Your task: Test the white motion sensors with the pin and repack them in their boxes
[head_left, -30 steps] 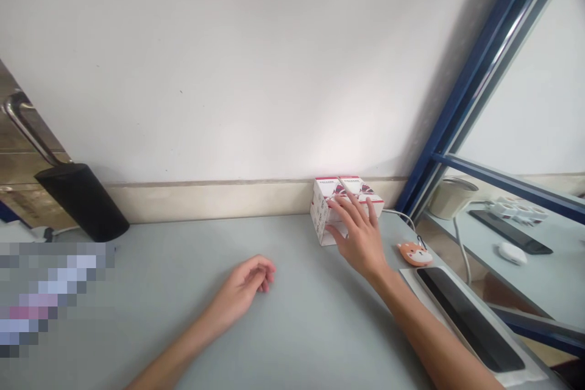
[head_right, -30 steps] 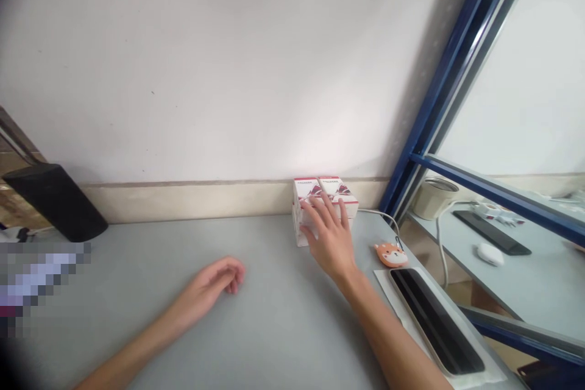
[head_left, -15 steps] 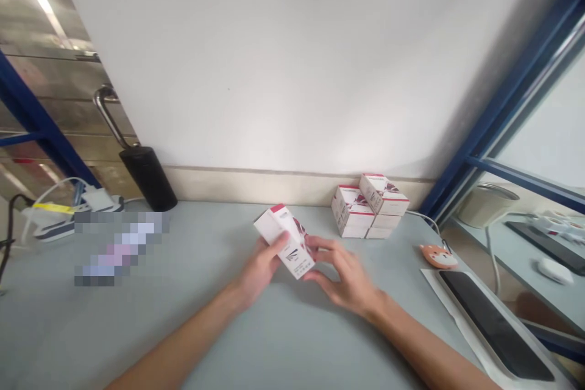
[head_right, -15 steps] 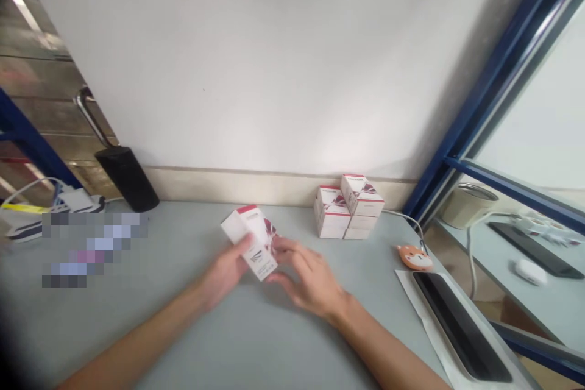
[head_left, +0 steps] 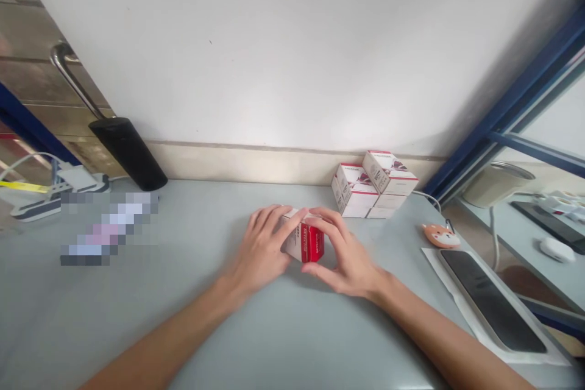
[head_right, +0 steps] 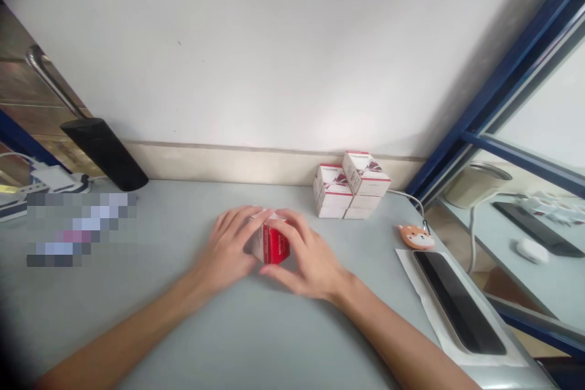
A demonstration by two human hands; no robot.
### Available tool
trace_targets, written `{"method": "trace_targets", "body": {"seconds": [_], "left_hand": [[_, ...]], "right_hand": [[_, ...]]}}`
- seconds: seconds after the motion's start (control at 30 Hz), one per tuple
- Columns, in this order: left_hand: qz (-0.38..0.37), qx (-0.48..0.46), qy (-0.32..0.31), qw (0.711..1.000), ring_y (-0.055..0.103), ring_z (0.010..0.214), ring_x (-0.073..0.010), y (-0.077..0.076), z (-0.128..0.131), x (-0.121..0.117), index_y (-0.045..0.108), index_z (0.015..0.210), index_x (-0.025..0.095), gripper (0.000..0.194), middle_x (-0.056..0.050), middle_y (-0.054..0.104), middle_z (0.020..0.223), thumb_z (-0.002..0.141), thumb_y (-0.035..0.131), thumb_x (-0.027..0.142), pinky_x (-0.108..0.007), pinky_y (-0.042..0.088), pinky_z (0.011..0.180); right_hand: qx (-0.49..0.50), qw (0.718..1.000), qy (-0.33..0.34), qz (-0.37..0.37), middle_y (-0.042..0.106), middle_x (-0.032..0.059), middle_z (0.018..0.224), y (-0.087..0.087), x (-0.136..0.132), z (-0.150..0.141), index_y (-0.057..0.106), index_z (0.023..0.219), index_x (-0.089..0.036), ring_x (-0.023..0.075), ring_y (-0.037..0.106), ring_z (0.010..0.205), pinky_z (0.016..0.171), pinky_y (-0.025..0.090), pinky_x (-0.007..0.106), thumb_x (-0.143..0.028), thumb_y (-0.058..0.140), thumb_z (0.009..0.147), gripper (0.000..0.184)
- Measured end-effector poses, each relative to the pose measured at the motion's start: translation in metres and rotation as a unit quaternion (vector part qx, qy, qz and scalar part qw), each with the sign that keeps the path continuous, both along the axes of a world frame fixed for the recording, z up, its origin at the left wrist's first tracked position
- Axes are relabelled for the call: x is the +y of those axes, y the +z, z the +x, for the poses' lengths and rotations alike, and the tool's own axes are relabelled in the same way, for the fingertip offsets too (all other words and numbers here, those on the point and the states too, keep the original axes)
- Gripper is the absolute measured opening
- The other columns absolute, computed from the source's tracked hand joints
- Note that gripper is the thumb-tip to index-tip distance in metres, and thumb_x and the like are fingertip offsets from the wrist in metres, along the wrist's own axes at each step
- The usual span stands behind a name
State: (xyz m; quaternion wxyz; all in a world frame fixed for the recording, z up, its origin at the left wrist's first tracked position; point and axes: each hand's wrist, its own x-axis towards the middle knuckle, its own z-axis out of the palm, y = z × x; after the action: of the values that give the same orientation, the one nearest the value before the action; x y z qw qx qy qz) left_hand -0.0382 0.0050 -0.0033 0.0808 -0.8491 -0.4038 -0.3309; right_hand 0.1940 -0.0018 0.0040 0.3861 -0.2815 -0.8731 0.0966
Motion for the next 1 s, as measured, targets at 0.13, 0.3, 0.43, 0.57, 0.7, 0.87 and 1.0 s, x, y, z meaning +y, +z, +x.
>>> {"method": "trace_targets", "body": {"seconds": [0.13, 0.3, 0.43, 0.57, 0.7, 0.87, 1.0], "left_hand": [[0.007, 0.002, 0.027, 1.000, 0.060, 0.128, -0.0290, 0.001, 0.000, 0.003, 0.057, 0.144, 0.028, 0.071, -0.008, 0.066, 0.137, 0.078, 0.062, 0.005, -0.046, 0.044, 0.108], [0.011, -0.002, 0.025, 1.000, 0.062, 0.127, -0.0291, 0.003, 0.000, 0.006, 0.055, 0.145, 0.028, 0.072, -0.008, 0.067, 0.136, 0.077, 0.063, 0.004, -0.046, 0.045, 0.110], [0.000, -0.055, 0.033, 0.998, 0.062, 0.127, -0.0285, -0.002, -0.006, 0.011, 0.043, 0.152, 0.032, 0.085, -0.008, 0.063, 0.141, 0.075, 0.063, 0.002, -0.047, 0.050, 0.111], [-0.002, -0.062, 0.000, 0.998, 0.061, 0.128, -0.0277, -0.009, -0.010, 0.015, 0.042, 0.148, 0.035, 0.077, -0.012, 0.047, 0.149, 0.082, 0.064, 0.002, -0.045, 0.058, 0.101], [0.054, -0.009, -0.039, 0.998, 0.056, 0.132, -0.0310, -0.006, -0.010, 0.012, 0.042, 0.142, 0.034, 0.072, -0.015, 0.036, 0.150, 0.084, 0.059, -0.004, -0.046, 0.060, 0.095], [0.062, 0.029, -0.036, 0.997, 0.055, 0.125, -0.0303, 0.003, -0.009, 0.008, 0.046, 0.139, 0.035, 0.070, -0.012, 0.038, 0.141, 0.083, 0.057, -0.005, -0.049, 0.058, 0.096], [0.037, 0.010, -0.011, 0.999, 0.058, 0.119, -0.0276, 0.004, -0.007, 0.007, 0.045, 0.149, 0.038, 0.081, -0.011, 0.040, 0.139, 0.081, 0.056, -0.005, -0.047, 0.058, 0.098]], "right_hand": [[0.012, 0.999, -0.032, 0.010, 0.050, 0.0182, 0.148, 0.002, 0.000, 0.001, 0.036, 0.155, -0.027, 0.0319, 0.060, 0.134, 0.105, 0.060, 0.050, -0.036, 0.070, 0.096, 0.069], [0.078, 0.997, -0.001, -0.020, 0.051, 0.0179, 0.146, 0.002, 0.003, 0.006, 0.042, 0.147, -0.025, 0.0321, 0.055, 0.138, 0.105, 0.060, 0.050, -0.021, 0.068, 0.090, 0.062], [0.140, 0.990, -0.025, -0.002, 0.050, 0.0169, 0.149, 0.005, 0.006, 0.012, 0.041, 0.149, -0.027, 0.0304, 0.055, 0.138, 0.103, 0.061, 0.051, -0.008, 0.052, 0.091, 0.062], [0.040, 0.989, -0.118, 0.084, 0.044, 0.0134, 0.156, 0.004, 0.011, 0.016, 0.060, 0.136, -0.031, 0.0313, 0.058, 0.137, 0.104, 0.059, 0.053, -0.001, 0.049, 0.089, 0.057], [-0.009, 0.986, -0.128, 0.108, 0.048, 0.0127, 0.153, 0.000, 0.013, 0.015, 0.068, 0.125, -0.028, 0.0326, 0.053, 0.142, 0.106, 0.058, 0.052, 0.003, 0.049, 0.086, 0.053], [0.013, 0.994, -0.066, 0.088, 0.057, 0.0118, 0.140, 0.007, 0.010, 0.013, 0.072, 0.095, -0.023, 0.0348, 0.051, 0.143, 0.110, 0.053, 0.056, -0.003, 0.052, 0.083, 0.031], [0.017, 0.996, -0.056, 0.074, 0.058, 0.0104, 0.140, 0.014, 0.005, 0.010, 0.072, 0.086, -0.023, 0.0361, 0.050, 0.144, 0.113, 0.050, 0.058, -0.006, 0.055, 0.086, 0.024]]}}
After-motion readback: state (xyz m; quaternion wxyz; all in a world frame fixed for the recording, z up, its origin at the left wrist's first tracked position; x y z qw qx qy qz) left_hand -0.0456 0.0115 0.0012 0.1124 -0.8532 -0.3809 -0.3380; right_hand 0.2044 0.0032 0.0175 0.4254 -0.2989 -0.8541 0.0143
